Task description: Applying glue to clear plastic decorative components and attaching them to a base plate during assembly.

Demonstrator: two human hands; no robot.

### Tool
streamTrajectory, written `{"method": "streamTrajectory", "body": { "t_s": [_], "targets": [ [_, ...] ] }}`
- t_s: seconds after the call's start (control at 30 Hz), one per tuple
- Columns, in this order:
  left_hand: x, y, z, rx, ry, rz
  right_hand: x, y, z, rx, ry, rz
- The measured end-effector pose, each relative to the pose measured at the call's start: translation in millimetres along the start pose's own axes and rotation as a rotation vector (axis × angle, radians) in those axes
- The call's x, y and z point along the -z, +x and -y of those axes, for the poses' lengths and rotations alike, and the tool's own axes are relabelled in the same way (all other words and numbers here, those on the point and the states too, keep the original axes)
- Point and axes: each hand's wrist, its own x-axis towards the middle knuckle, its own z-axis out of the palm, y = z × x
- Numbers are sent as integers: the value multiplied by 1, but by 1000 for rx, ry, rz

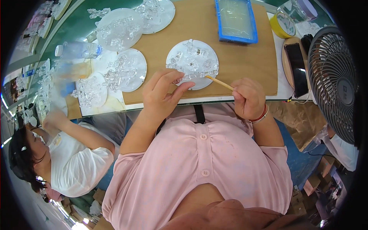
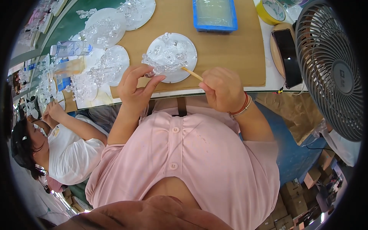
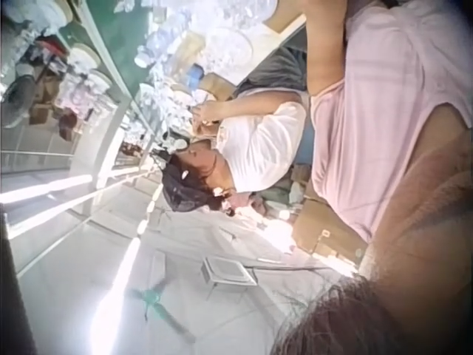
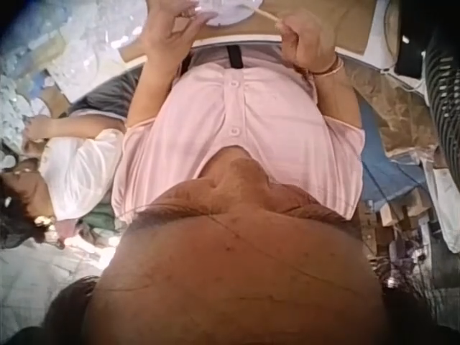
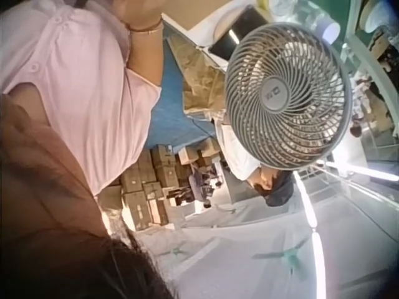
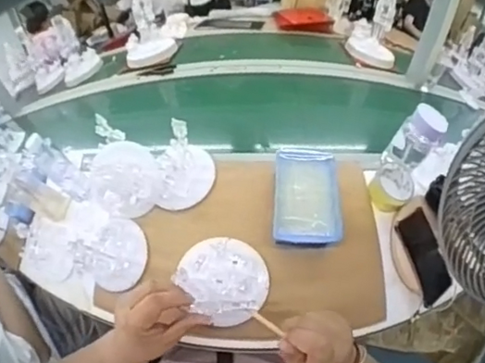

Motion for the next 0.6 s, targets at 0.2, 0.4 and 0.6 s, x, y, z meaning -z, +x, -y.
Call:
{"method": "streamTrajectory", "body": {
  "t_s": [0.2, 0.4, 0.6],
  "targets": [
    [16, 2, 16, -23, 56, -96, 12, 5, 1, 0, -6, 77],
    [18, 12, 14, 43, -69, 178, 3, 7, 1, 35, 17, 54],
    [30, 12, 15, 74, -91, 259, 8, 1, 0, -20, 44, 50]
  ]
}}
